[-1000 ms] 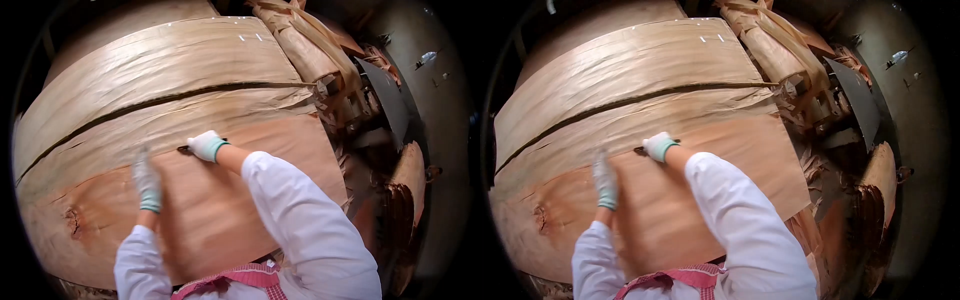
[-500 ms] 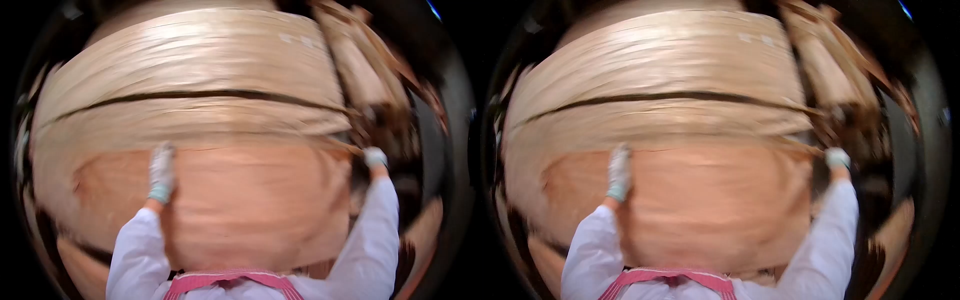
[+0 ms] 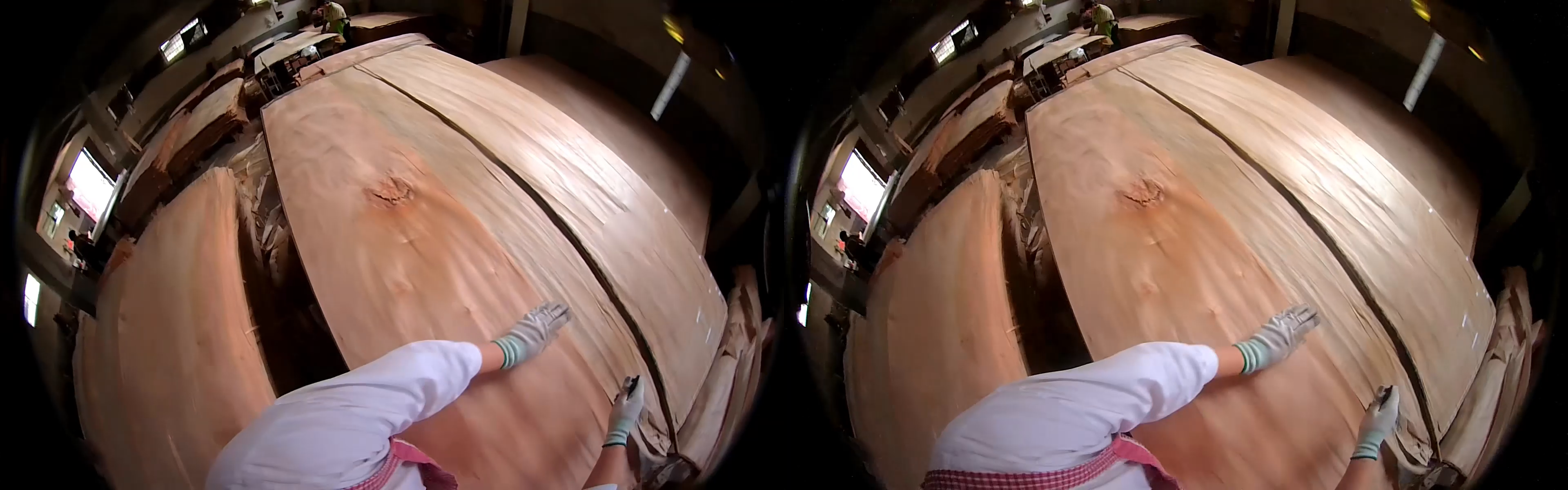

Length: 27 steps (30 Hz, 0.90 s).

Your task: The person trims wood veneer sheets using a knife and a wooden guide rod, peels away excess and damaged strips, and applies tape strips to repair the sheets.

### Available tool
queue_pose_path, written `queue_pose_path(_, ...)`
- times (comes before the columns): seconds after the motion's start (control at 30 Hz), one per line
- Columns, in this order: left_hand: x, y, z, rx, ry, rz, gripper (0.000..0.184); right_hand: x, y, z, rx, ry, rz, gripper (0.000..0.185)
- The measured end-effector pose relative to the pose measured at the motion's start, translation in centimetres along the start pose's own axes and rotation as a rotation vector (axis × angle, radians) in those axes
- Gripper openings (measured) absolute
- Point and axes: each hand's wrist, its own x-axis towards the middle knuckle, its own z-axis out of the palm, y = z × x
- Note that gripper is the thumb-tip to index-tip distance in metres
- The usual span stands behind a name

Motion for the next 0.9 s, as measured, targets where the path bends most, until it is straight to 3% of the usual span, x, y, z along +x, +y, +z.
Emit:
queue_pose_path(0.03, -0.7, -0.6, -2.3, -0.043, 0.091, 0.003, 0.049, -0.1, -2.3, 1.0, -0.064, -0.034, -0.006, 0.032)
queue_pose_path(0.13, -3.7, -9.4, -9.9, -0.174, 0.341, -0.008, 0.047, 0.0, -6.2, 4.2, -0.190, 0.135, -0.319, 0.029)
queue_pose_path(0.27, -8.6, -30.5, -21.6, 0.269, 0.585, -0.305, 0.037, 1.0, -15.0, 9.1, -0.224, 0.196, -0.214, 0.033)
queue_pose_path(0.3, -10.0, -36.7, -24.7, 0.374, 0.553, -0.410, 0.038, 1.8, -17.7, 11.2, -0.238, 0.158, -0.112, 0.029)
queue_pose_path(0.33, -10.9, -41.2, -28.1, 0.347, 0.434, -0.662, 0.038, 2.8, -20.3, 14.1, -0.157, 0.127, -0.118, 0.028)
queue_pose_path(0.37, -12.1, -47.2, -29.4, 0.503, 0.452, -0.754, 0.040, 3.8, -22.6, 17.3, -0.086, 0.088, -0.120, 0.027)
queue_pose_path(0.43, -12.9, -52.3, -36.4, 0.548, 0.393, -0.811, 0.041, 7.3, -28.0, 24.9, 0.005, -0.053, -0.129, 0.030)
queue_pose_path(0.5, -12.8, -58.3, -40.4, 0.590, 0.376, -0.761, 0.040, 10.3, -37.1, 33.6, -0.192, -0.161, -0.259, 0.020)
queue_pose_path(0.57, -12.5, -62.8, -41.8, 0.534, 0.318, -0.725, 0.038, 13.5, -43.5, 42.7, -0.108, -0.174, -0.361, 0.018)
queue_pose_path(0.6, -12.5, -64.0, -42.2, 0.549, 0.289, -0.727, 0.038, 13.9, -48.6, 46.4, -0.110, -0.234, -0.309, 0.021)
queue_pose_path(0.73, -12.6, -66.3, -41.0, 0.524, 0.257, -0.698, 0.037, 18.1, -54.3, 62.3, 0.009, -0.269, -0.436, 0.038)
queue_pose_path(0.8, -13.4, -66.9, -40.8, 0.522, 0.271, -0.693, 0.037, 17.1, -57.4, 64.9, -0.450, -0.243, -0.319, 0.034)
queue_pose_path(0.9, -13.3, -66.5, -41.3, 0.549, 0.269, -0.663, 0.037, 17.8, -61.5, 64.7, -0.636, -0.409, -0.311, 0.027)
